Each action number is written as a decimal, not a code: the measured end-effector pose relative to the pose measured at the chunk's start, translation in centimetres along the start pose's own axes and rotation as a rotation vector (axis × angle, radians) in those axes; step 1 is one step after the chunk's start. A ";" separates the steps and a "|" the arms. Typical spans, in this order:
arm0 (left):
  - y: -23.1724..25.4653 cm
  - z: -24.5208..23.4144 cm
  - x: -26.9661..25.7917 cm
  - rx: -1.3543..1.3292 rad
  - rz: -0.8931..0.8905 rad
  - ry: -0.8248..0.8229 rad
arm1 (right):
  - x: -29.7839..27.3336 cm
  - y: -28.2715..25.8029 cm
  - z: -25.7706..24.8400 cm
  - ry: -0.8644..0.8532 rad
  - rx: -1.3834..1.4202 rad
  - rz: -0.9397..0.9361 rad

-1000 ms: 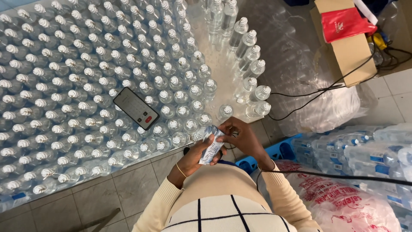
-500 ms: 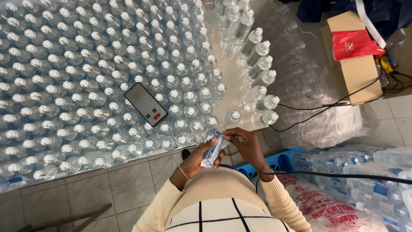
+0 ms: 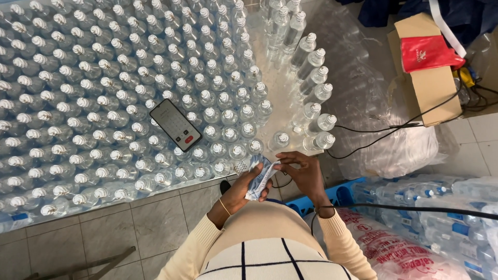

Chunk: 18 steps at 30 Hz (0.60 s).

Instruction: The person applies small paper labels to the caps of clear plastic bottles arranged on a table. They pick up each bottle, affix a label, and place it back in the array. A smartphone is visible on the table, but its screen content is not clearly readable.

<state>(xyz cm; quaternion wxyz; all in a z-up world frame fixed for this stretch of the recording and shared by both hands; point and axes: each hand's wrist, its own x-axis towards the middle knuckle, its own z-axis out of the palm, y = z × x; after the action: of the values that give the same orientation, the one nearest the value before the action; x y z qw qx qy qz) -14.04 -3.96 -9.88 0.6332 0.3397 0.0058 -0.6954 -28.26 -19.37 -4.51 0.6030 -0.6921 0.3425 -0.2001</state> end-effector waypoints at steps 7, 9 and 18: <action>1.0 0.9 -1.0 -0.017 -0.002 0.010 | 1.0 1.5 -2.2 0.135 -0.045 -0.015; 0.9 0.8 -1.0 -0.023 0.071 -0.006 | 1.8 2.3 -2.8 0.179 -0.009 -0.035; 4.8 6.1 -9.4 -0.283 0.165 -0.791 | 6.2 6.0 -1.7 0.313 -0.152 -0.186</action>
<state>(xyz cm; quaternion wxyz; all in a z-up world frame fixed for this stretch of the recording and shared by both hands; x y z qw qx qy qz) -12.90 0.61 1.35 0.6806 -0.0441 -0.1692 -0.7115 -26.61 -25.21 -10.87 0.4674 -0.7247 0.3806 -0.3338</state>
